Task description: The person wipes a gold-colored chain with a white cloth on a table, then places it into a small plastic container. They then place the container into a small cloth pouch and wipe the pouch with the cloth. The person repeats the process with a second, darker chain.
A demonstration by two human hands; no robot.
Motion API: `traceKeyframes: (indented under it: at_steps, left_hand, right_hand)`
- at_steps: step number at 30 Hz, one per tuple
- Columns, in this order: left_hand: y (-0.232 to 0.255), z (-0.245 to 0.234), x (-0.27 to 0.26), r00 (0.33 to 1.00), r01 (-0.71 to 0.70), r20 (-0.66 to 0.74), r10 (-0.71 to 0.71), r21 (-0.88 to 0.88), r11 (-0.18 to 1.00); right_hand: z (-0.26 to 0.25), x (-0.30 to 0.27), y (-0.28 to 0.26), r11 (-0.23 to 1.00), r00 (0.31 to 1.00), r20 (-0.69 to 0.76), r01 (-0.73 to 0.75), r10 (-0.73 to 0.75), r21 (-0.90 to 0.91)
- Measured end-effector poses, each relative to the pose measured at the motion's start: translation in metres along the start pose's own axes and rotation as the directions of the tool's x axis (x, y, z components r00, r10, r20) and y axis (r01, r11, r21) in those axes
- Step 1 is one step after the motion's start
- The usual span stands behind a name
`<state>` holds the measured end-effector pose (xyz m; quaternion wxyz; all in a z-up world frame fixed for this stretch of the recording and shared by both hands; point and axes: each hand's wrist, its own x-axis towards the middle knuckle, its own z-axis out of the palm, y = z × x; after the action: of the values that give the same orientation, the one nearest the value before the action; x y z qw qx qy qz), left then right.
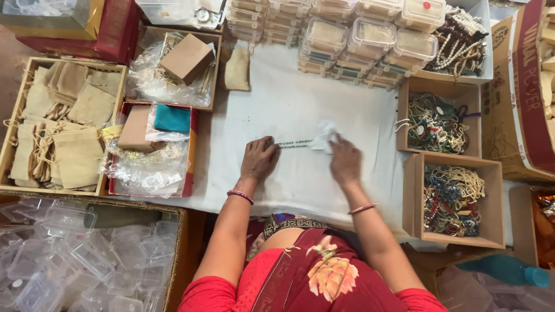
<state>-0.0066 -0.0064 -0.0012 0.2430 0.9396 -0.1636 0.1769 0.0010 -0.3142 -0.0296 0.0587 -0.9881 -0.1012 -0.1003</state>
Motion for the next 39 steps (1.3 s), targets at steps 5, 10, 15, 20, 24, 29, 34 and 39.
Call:
traceKeyframes:
  at_steps: [5, 10, 15, 20, 24, 29, 34, 39]
  left_hand:
    - [0.004, -0.005, 0.000, 0.998, -0.044, 0.045, 0.041, 0.055, 0.998]
    - [0.007, -0.007, 0.003, 0.991, -0.113, 0.075, 0.107, 0.075, 0.991]
    - [0.003, 0.023, -0.005, 0.996, -0.068, 0.062, 0.061, 0.125, 0.990]
    - [0.008, 0.041, -0.005, 0.997, -0.038, 0.071, 0.023, 0.215, 0.976]
    - [0.007, 0.046, -0.006, 0.999, -0.034, 0.049, 0.024, 0.224, 0.974]
    - [0.021, 0.027, -0.006, 1.000, 0.012, 0.006, -0.013, 0.145, 0.989]
    - [0.017, 0.034, -0.015, 0.996, 0.072, 0.044, -0.078, 0.117, 0.990]
    - [0.025, 0.017, -0.009, 0.996, 0.081, 0.037, -0.086, 0.129, 0.988]
  right_hand:
    - [-0.004, 0.007, 0.027, 0.988, 0.988, -0.006, -0.151, 0.151, 0.020]
    - [0.000, 0.018, -0.040, 0.967, 0.991, -0.127, 0.069, -0.038, 0.245]
    - [-0.010, 0.017, -0.078, 0.955, 0.975, 0.008, 0.217, -0.224, 0.203]
    - [-0.014, 0.009, -0.013, 0.986, 0.992, 0.023, 0.125, -0.128, 0.106]
    - [-0.025, 0.008, 0.029, 0.996, 0.999, 0.029, -0.039, 0.037, 0.082]
    - [0.021, 0.029, 0.010, 0.958, 0.989, -0.106, -0.066, 0.099, 0.279]
    - [-0.002, 0.035, -0.067, 0.907, 0.941, -0.017, 0.330, -0.338, 0.260]
    - [0.000, 0.029, -0.031, 0.948, 0.949, 0.026, 0.313, -0.314, 0.054]
